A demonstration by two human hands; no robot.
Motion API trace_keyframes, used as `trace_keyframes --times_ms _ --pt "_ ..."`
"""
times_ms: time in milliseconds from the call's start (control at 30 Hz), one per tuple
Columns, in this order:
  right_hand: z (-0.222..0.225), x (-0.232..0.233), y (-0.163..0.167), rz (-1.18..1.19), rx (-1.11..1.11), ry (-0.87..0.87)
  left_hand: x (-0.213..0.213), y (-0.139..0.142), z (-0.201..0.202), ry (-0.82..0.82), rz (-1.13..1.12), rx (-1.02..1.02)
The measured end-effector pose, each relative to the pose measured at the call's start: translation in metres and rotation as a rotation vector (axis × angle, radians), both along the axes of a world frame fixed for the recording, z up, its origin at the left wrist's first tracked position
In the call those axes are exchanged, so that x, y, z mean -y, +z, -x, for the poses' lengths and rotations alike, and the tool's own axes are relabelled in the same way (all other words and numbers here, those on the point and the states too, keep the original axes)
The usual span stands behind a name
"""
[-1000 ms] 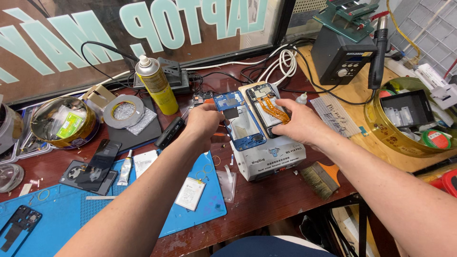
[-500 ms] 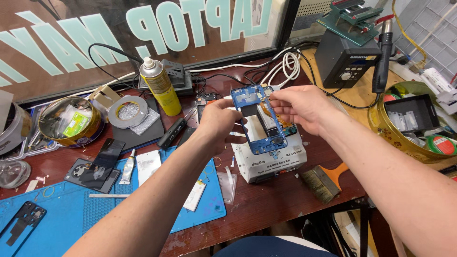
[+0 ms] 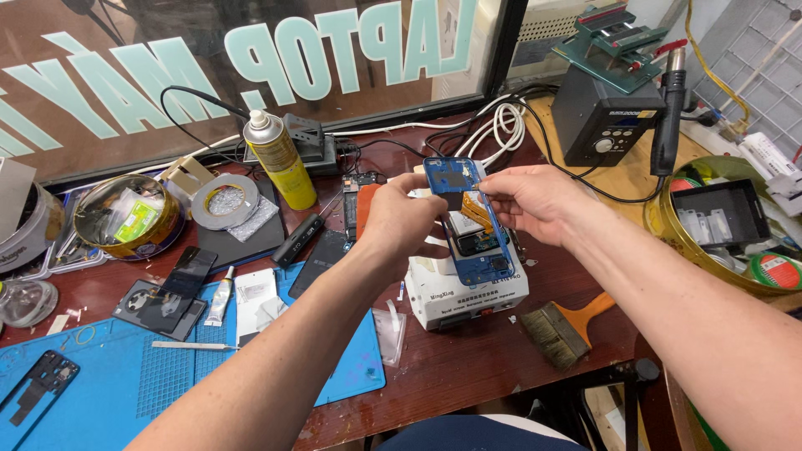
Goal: The person assembles a smartphone by connecting internal ribbon cables, applying adhesive to the frame, and fitting the screen assembly into the chassis. They then press the edges to secure the seal and inspect the assembled device.
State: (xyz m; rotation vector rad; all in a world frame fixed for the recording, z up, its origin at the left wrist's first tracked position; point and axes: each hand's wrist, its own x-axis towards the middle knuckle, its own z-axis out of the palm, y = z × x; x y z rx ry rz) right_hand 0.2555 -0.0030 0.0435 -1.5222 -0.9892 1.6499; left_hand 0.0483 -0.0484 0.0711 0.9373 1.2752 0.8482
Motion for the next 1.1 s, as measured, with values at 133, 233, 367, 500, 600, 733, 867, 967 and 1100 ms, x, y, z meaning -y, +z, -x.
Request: trace_keyframes --times_ms 133,233,367,500,600,733,867,967,1100 --pt "-0.004 0.000 0.001 -0.008 0.008 0.055 -0.007 0.004 0.001 0.102 0.039 0.025" --pt "-0.005 -0.001 -0.001 -0.015 0.039 0.121 -0.009 0.005 0.000 0.160 -0.105 -0.355" --pt "-0.004 -0.003 -0.004 -0.055 0.069 0.189 -0.014 0.002 -0.005 0.161 -0.168 -0.396" --pt "-0.004 -0.006 0.000 -0.047 0.082 0.241 -0.020 -0.007 -0.005 0.127 -0.136 -0.274" --pt "0.000 -0.007 0.003 -0.049 0.131 0.264 -0.025 -0.011 -0.002 0.112 -0.143 -0.267" --pt "0.004 -0.009 0.005 -0.064 0.199 0.267 -0.035 -0.012 0.000 0.062 -0.117 -0.231" --pt "0.009 -0.009 0.002 -0.084 0.227 0.239 -0.042 -0.011 0.004 0.017 -0.153 -0.267" --pt "0.018 -0.007 -0.003 -0.094 0.211 0.218 -0.046 -0.012 0.009 -0.007 -0.171 -0.281" --pt "0.029 -0.005 -0.001 -0.059 0.233 0.141 -0.055 -0.016 0.021 -0.041 -0.197 -0.305"
